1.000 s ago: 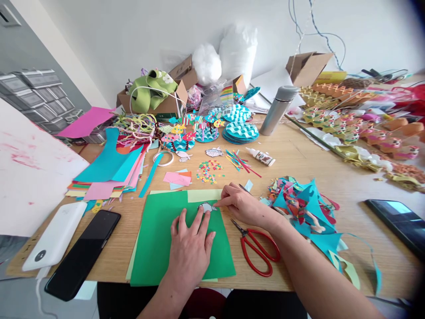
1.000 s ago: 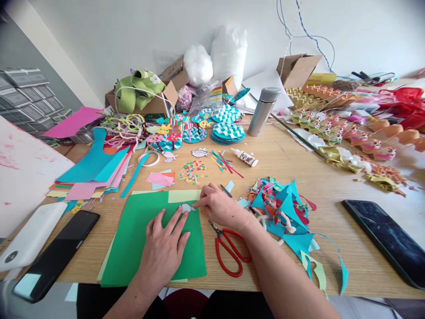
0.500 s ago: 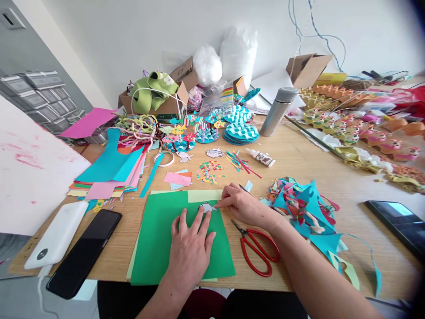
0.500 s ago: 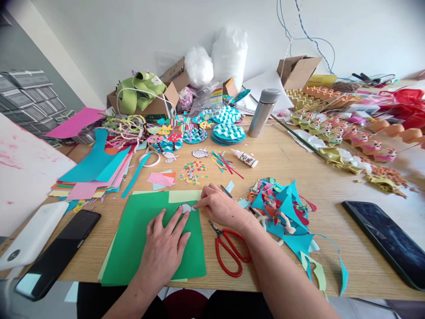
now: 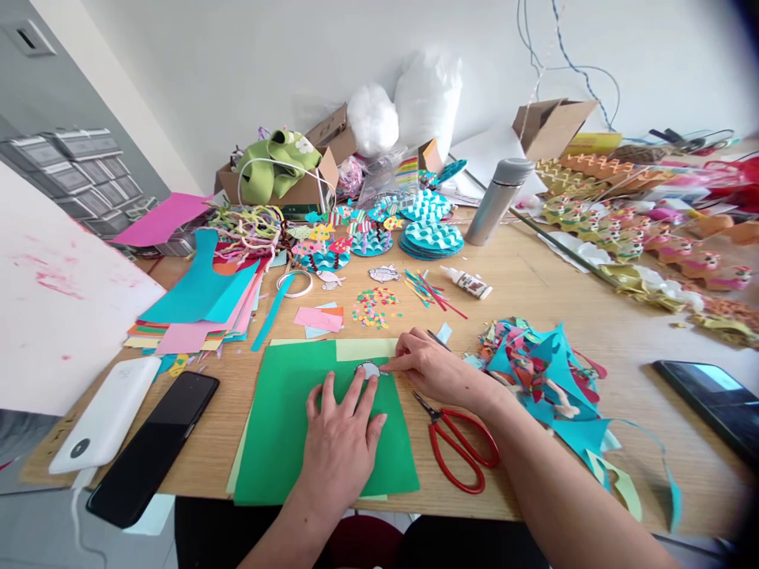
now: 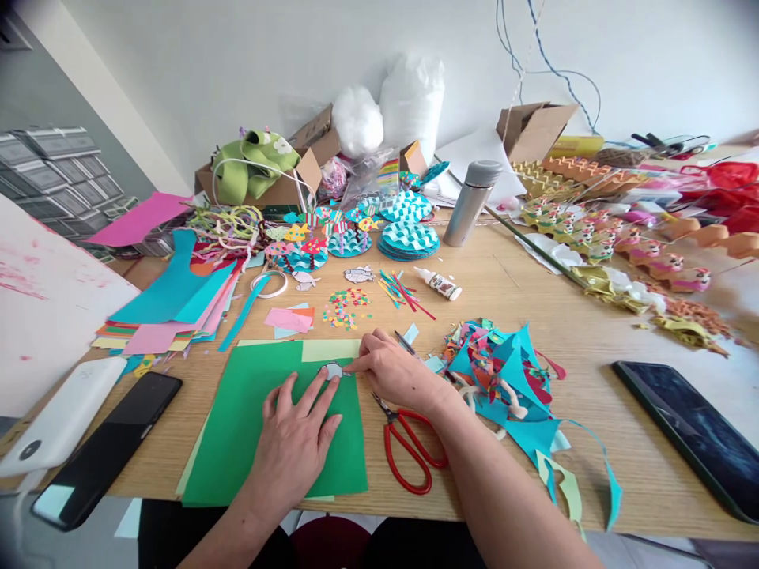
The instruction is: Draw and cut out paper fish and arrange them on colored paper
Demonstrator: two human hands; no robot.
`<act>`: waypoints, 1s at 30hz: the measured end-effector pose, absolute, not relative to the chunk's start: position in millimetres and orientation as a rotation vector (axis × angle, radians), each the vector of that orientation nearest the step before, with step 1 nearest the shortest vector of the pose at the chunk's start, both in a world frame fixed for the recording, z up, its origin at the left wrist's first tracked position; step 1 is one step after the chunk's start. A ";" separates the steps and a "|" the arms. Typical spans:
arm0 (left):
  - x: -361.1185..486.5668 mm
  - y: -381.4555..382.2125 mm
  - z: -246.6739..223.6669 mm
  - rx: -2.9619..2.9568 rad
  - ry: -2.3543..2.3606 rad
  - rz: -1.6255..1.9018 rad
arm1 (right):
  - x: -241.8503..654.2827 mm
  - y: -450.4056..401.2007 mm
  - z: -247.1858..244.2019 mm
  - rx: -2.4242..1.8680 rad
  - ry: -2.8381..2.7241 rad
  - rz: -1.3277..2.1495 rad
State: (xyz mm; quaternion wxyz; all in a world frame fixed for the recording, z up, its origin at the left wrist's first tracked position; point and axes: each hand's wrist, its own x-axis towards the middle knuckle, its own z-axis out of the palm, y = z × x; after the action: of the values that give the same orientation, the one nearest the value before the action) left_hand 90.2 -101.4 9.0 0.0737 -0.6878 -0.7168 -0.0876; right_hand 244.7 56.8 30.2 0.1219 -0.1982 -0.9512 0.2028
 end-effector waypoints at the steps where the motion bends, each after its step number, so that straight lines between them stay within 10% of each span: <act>1: 90.3 -101.5 9.0 -2.064 -2.152 -0.261 | 244.6 56.7 30.0 -0.576 -2.774 0.590; 30: 90.2 -101.7 9.6 -2.092 -2.195 -0.260 | 244.1 57.6 31.3 -0.558 -2.737 0.601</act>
State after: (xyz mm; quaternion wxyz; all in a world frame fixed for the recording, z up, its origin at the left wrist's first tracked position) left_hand 90.2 -101.7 9.6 0.0492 -0.6866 -0.7203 -0.0854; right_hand 244.1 57.6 31.3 0.1420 -0.1933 -0.9482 0.2082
